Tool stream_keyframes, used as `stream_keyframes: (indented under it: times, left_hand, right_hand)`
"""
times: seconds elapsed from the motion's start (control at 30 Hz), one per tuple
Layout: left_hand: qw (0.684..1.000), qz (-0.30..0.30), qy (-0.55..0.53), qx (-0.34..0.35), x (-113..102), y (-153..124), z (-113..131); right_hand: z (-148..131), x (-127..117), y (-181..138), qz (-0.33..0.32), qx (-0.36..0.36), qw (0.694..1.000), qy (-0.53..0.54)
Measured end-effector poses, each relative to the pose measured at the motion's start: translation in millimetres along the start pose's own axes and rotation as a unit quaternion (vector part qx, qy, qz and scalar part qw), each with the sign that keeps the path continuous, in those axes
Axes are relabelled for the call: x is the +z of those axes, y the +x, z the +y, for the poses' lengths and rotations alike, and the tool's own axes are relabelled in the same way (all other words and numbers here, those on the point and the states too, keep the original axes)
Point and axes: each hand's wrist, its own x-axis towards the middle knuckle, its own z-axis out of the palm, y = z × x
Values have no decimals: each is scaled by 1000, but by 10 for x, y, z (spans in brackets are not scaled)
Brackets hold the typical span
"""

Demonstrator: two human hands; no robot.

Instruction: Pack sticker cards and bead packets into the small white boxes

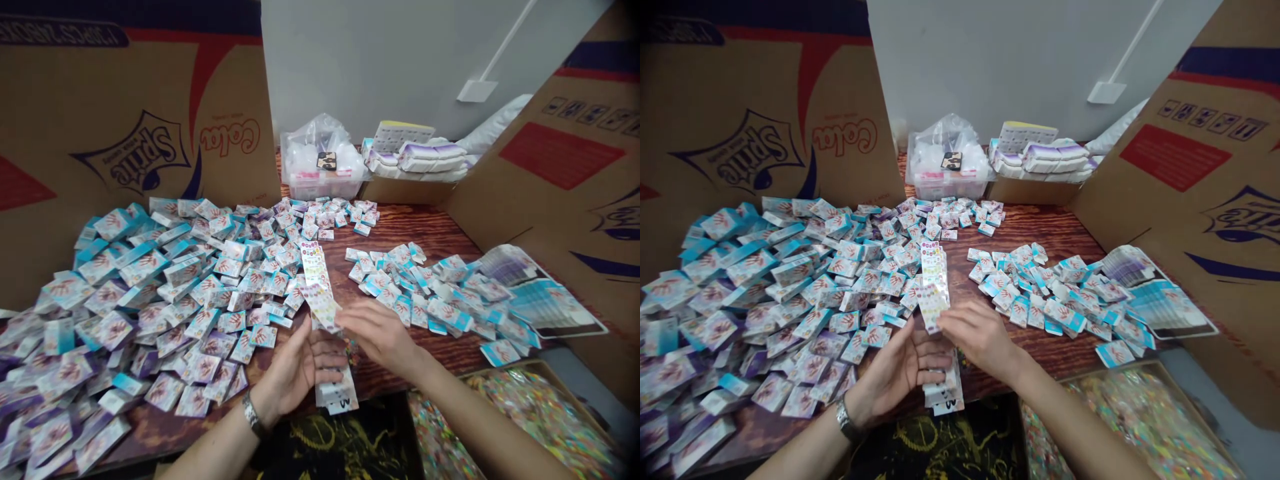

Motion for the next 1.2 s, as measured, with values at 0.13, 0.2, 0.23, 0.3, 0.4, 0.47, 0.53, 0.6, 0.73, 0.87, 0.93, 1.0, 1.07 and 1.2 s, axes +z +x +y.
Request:
stream_keyframes:
  times: [0.13,0.2,0.23,0.3,0.4,0.47,0.53,0.6,0.73,0.87,0.93,1.0,1.07,1.2]
  left_hand:
    - [998,16,-63,26,28,73,83]
    - [996,45,-67,36,19,117,64]
    - [996,54,-62,38,14,133,40]
    - [996,62,-39,44,13,147,-21]
    - [994,63,32,79,24,111,-101]
    - [986,43,111,118,30,57,-116]
    - [965,4,223,139,28,-2,-103]
    - [935,-18,322,147,15,-43,-89]
    - [935,5,335,112,-13,-27,-121]
    - [984,13,159,75,10,49,-164]
    - [994,6,76,82,36,60,-152]
    - [996,-24,39,82,56,50,-122]
    - [995,-68,37,65,62,35,-87]
    - [994,-46,59,81,53,38,-53]
  right_hand:
    - [-409,-233,-70,-122,-46,990,61]
    - [-520,-253,-107,-156,-44,981,105]
    - [-546,-257,-119,-160,-35,978,131]
    - [-545,-268,-119,-154,-1,972,180]
    - [-444,-282,-63,-98,100,974,176]
    - [-338,-255,0,-40,178,974,136]
    - [-228,-193,68,0,230,968,103]
    - [-140,-117,122,17,252,964,81]
    - [-99,-32,136,64,236,969,42]
    - [-245,-33,9,75,107,991,-17]
    - [-338,-23,-76,26,26,997,-63]
    - [-400,2,-148,-12,-16,994,-109]
    - [-419,31,-199,-21,-35,989,-143]
    - [-375,59,-230,-13,-31,994,-106]
